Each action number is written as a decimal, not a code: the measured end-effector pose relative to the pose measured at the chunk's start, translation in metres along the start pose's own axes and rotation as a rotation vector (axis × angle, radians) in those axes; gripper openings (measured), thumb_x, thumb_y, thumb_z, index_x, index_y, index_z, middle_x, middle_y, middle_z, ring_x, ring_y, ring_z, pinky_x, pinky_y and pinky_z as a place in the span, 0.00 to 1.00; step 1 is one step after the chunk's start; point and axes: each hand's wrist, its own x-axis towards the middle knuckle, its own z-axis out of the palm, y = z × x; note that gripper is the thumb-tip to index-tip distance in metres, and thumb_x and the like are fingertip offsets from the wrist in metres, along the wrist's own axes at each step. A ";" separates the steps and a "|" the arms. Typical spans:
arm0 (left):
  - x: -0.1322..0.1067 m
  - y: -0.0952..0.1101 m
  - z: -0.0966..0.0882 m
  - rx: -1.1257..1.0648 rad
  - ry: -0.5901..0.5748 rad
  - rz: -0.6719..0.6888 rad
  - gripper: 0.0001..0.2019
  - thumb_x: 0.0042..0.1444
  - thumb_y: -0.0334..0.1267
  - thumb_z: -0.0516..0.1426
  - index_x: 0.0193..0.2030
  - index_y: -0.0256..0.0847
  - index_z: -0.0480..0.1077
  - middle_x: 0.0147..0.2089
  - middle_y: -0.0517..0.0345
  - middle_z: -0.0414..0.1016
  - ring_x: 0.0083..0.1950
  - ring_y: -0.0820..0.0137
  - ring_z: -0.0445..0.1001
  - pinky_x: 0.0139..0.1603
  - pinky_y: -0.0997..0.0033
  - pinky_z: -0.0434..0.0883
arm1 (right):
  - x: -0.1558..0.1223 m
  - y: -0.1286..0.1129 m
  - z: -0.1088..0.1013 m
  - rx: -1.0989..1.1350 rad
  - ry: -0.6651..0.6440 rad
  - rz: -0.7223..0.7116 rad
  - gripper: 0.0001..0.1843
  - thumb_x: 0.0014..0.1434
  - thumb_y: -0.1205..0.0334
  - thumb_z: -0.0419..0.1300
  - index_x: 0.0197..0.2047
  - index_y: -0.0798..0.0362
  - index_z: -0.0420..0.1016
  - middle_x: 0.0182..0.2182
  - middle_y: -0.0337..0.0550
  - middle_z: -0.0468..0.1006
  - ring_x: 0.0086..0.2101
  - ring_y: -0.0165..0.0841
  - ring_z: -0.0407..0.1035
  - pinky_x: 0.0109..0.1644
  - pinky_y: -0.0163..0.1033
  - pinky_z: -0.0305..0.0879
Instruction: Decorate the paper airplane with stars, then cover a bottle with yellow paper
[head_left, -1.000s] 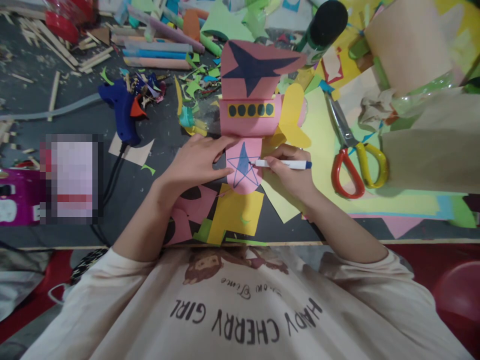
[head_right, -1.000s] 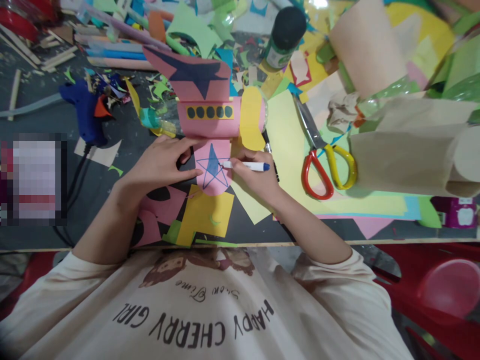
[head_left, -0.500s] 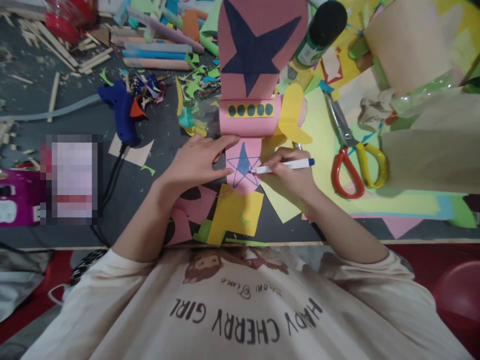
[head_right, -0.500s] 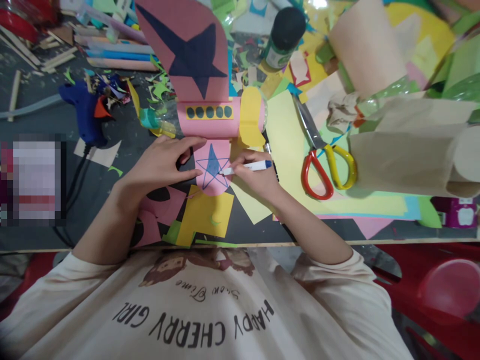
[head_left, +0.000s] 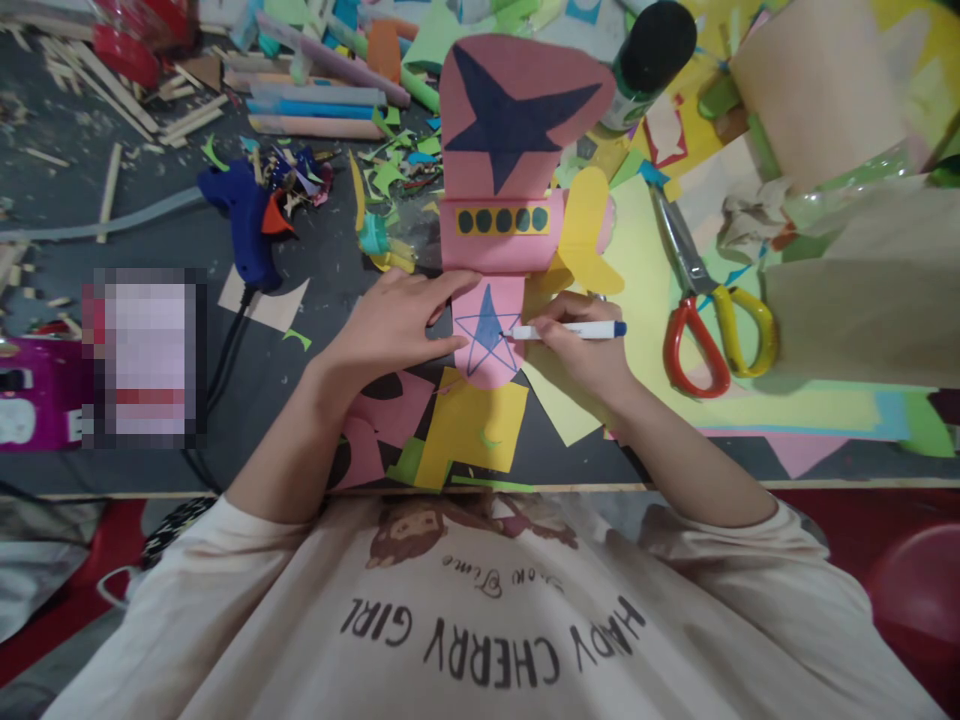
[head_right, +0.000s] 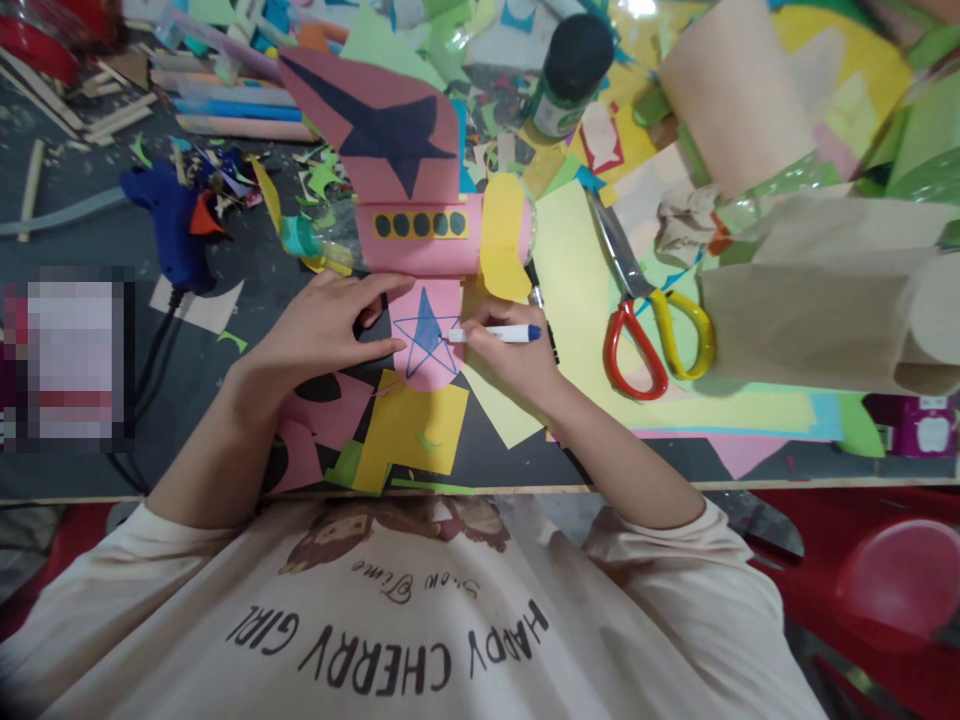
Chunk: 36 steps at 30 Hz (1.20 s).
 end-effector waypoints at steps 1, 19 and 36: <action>0.000 0.000 0.000 0.003 -0.002 -0.004 0.31 0.58 0.48 0.58 0.67 0.41 0.66 0.39 0.56 0.77 0.44 0.59 0.76 0.56 0.60 0.65 | 0.000 0.000 0.000 0.000 -0.009 -0.005 0.08 0.47 0.63 0.61 0.18 0.47 0.71 0.18 0.37 0.77 0.21 0.31 0.68 0.26 0.39 0.63; 0.000 -0.001 0.001 -0.006 0.003 -0.001 0.31 0.58 0.47 0.58 0.68 0.42 0.65 0.39 0.56 0.76 0.45 0.59 0.76 0.56 0.60 0.64 | 0.003 -0.002 0.000 0.080 0.000 0.027 0.07 0.44 0.63 0.59 0.17 0.47 0.70 0.16 0.36 0.74 0.20 0.31 0.66 0.25 0.38 0.65; -0.001 -0.001 0.002 0.004 -0.005 -0.009 0.32 0.59 0.48 0.58 0.68 0.41 0.65 0.41 0.55 0.77 0.45 0.59 0.76 0.56 0.60 0.64 | -0.002 0.001 0.000 0.056 -0.049 -0.055 0.09 0.49 0.64 0.60 0.19 0.50 0.75 0.19 0.36 0.79 0.22 0.29 0.70 0.30 0.36 0.67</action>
